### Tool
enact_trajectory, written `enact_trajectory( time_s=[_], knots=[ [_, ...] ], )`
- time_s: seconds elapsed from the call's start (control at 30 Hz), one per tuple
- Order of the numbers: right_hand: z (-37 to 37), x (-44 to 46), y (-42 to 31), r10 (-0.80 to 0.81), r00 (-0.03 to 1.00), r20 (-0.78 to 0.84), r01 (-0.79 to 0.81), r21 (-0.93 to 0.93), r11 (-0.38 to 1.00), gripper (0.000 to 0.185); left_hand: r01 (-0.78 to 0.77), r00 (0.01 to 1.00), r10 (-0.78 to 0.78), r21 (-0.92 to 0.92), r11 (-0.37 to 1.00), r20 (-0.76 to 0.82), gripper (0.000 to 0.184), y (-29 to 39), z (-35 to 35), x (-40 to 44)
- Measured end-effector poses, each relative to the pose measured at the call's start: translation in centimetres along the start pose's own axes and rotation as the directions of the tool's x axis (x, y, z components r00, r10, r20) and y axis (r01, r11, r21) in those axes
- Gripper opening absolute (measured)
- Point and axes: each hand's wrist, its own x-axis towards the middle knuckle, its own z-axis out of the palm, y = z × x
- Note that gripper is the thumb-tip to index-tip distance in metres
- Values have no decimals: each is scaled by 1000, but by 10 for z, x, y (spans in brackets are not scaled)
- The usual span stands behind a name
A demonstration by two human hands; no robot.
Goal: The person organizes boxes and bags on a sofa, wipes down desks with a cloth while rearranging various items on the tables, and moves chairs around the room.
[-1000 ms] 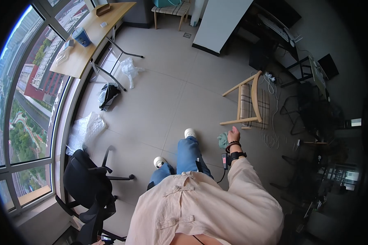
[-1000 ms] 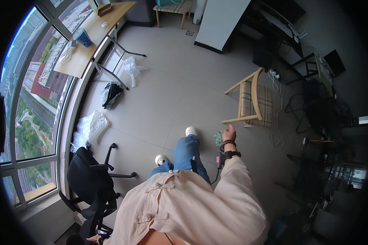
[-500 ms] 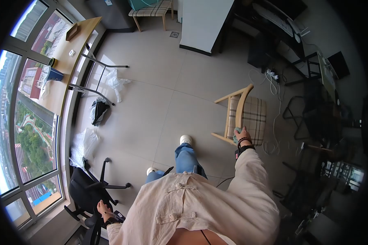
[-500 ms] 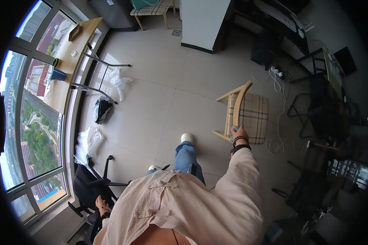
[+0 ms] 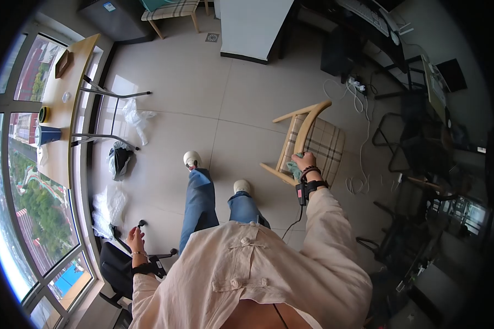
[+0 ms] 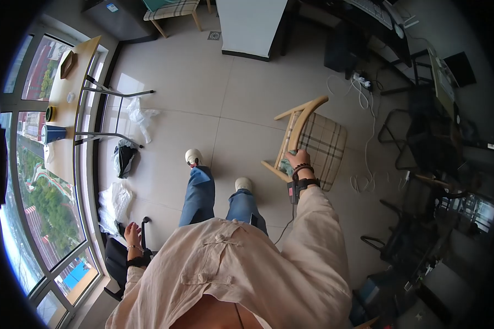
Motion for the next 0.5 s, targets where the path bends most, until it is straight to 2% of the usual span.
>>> enact_trajectory(
  time_s=[0.03, 0.07, 0.13, 0.2, 0.27, 0.33, 0.4, 0.43, 0.47, 0.5],
  knots=[
    [14, 16, -13, -25, 999, -30, 26, 50, 998, 41, -10, 999, 10, -7, 1000, 50, 26, 20, 16, 10],
    [16, 14, -44, 26, 999, -38, -25, 27, 999, 41, -19, 995, 20, -11, 1000, 101, 26, 40, 34, 19],
    [23, 7, -98, 12, 999, -43, -6, 135, 991, 38, -43, 981, 43, -3, 999, 187, 24, 77, 76, 46],
    [42, 13, -147, 0, 998, -66, 16, 244, 970, 37, -169, 918, 142, 41, 985, 371, 25, 108, 128, 81],
    [68, 25, -197, 12, 997, -72, 8, 268, 963, 38, -407, 755, 281, 87, 909, 592, 29, 140, 188, 110],
    [97, 33, -243, 8, 997, -80, 22, 368, 930, 36, -702, 537, 421, 109, 704, 731, 34, 165, 248, 131],
    [110, 26, -303, -14, 996, -89, 53, 449, 892, 35, -734, 488, 386, 129, 667, 783, 43, 242, 282, 88],
    [128, 35, -324, 7, 998, -68, 26, 472, 881, 35, -751, 440, 368, 110, 651, 819, 43, 258, 302, 95],
    [137, 38, -348, 26, 998, -57, 3, 449, 894, 36, -930, 208, 581, -25, 366, 787, 48, 269, 322, 98],
    [140, 36, -373, 47, 999, -25, -30, 462, 886, 38, -989, -79, 714, -146, 34, 696, 53, 278, 343, 101]
  ],
)
